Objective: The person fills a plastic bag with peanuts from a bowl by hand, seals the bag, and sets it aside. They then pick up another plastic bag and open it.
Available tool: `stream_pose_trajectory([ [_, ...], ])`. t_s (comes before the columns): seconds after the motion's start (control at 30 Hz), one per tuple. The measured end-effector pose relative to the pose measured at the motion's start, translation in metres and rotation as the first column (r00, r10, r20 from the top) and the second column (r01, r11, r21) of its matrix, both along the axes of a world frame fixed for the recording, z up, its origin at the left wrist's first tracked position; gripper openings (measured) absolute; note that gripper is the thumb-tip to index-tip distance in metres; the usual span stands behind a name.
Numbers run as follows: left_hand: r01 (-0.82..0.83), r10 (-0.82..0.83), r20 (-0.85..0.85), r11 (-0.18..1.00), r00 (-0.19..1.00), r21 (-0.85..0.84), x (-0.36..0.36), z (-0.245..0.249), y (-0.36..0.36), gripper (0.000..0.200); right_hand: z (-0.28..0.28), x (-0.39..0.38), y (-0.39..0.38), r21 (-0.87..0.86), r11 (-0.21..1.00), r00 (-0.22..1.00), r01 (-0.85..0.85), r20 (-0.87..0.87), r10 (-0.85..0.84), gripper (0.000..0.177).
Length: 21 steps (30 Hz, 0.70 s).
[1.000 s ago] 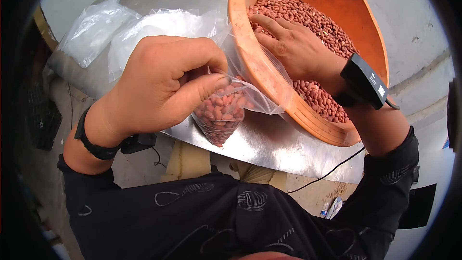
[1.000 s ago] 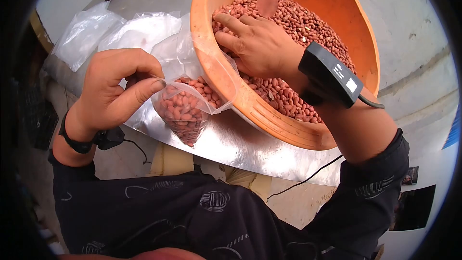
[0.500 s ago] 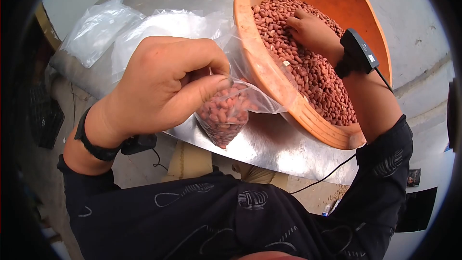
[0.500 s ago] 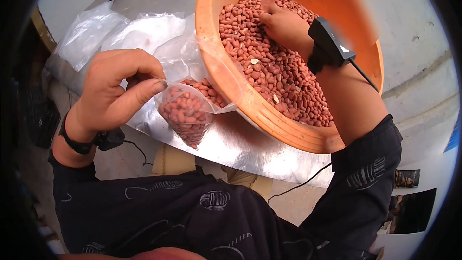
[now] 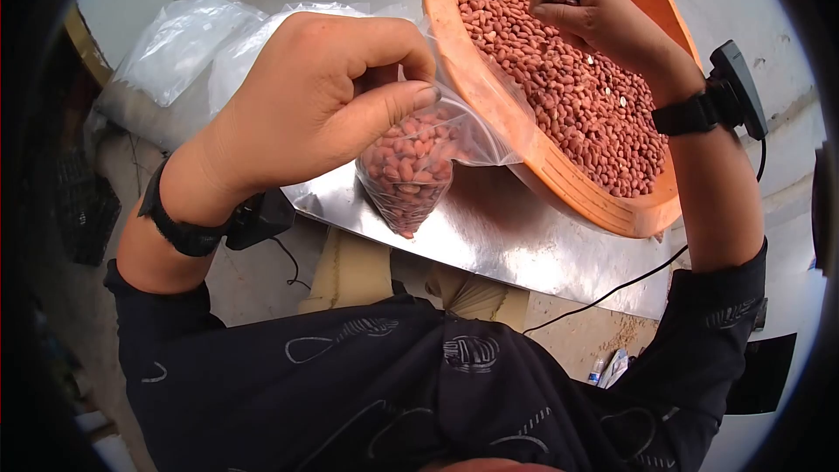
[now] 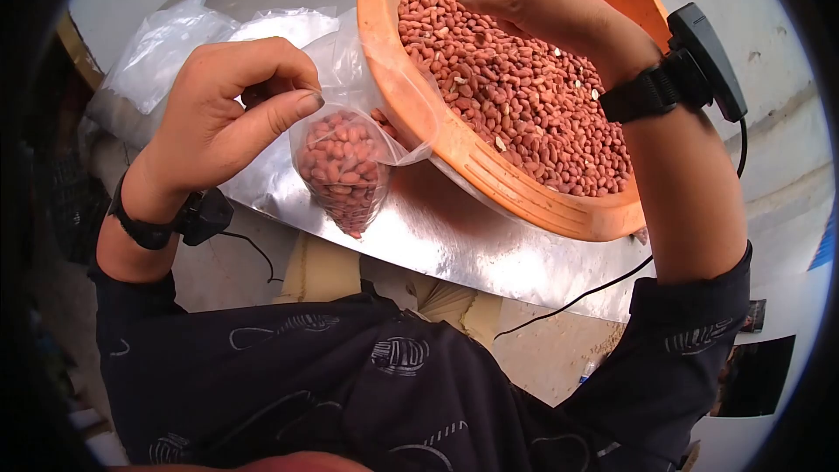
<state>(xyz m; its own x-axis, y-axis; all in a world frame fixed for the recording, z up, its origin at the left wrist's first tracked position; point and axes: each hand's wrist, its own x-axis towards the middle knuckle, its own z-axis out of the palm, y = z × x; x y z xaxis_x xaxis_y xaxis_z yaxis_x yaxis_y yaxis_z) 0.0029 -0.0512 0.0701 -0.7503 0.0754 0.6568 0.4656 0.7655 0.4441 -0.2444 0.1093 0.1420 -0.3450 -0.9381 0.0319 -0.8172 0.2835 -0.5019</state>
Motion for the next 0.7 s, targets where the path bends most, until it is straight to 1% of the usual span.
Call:
stream_pose_trajectory([
  [0.07,-0.007,0.007,-0.003,1.0,1.0,-0.005,0.0,0.0,0.001,0.004,0.005,0.029,-0.008,-0.057,0.995,0.98,-0.087,0.172,0.096,0.015],
  [0.17,-0.024,0.024,0.017,1.0,1.0,0.002,0.003,0.003,0.002,0.005,0.032,0.084,-0.022,0.145,0.969,0.925,-0.202,0.354,0.139,0.015],
  [0.23,-0.037,0.037,0.015,0.999,0.999,-0.005,0.005,0.004,0.002,0.006,0.0,0.092,-0.026,0.021,0.964,0.939,-0.265,0.232,0.253,0.017],
  [0.27,-0.038,0.039,0.013,0.999,0.999,-0.01,0.006,0.004,0.002,0.006,-0.003,0.097,-0.029,0.078,0.955,0.935,-0.288,0.239,0.262,0.02],
  [0.3,-0.04,0.04,0.011,0.999,0.999,-0.014,0.007,0.004,0.002,0.006,0.0,0.107,-0.028,0.147,0.949,0.952,-0.278,0.171,0.252,0.024],
  [0.37,-0.041,0.041,0.014,0.999,0.999,-0.015,0.008,0.005,0.003,0.006,-0.008,0.11,-0.031,0.188,0.946,0.962,-0.264,0.123,0.244,0.026],
  [0.47,-0.039,0.039,0.027,0.999,0.999,-0.005,0.009,0.005,0.004,0.005,-0.005,0.106,-0.026,0.166,0.935,0.949,-0.314,0.066,0.307,0.026],
  [0.57,-0.038,0.037,0.036,0.999,0.999,0.007,0.01,0.003,0.003,0.005,0.011,0.091,-0.014,0.139,0.967,0.972,-0.212,-0.077,0.224,0.025],
  [0.6,-0.038,0.037,0.039,0.999,0.999,0.017,0.011,0.002,0.003,0.005,0.01,0.071,-0.008,0.073,0.967,0.969,-0.246,0.017,0.245,0.024],
  [0.63,-0.04,0.039,0.042,0.999,0.998,0.028,0.012,0.001,0.003,0.005,0.008,0.049,-0.003,0.044,0.971,0.968,-0.236,-0.082,0.239,0.024],
  [0.67,-0.04,0.038,0.04,0.999,0.998,0.03,0.012,0.001,0.004,0.004,0.002,0.033,0.003,0.061,0.974,0.929,-0.219,-0.291,0.227,0.023],
  [0.7,-0.04,0.039,0.039,0.999,0.998,0.032,0.012,0.0,0.004,0.004,-0.005,0.019,0.009,0.075,0.977,0.848,-0.201,-0.486,0.212,0.022],
])
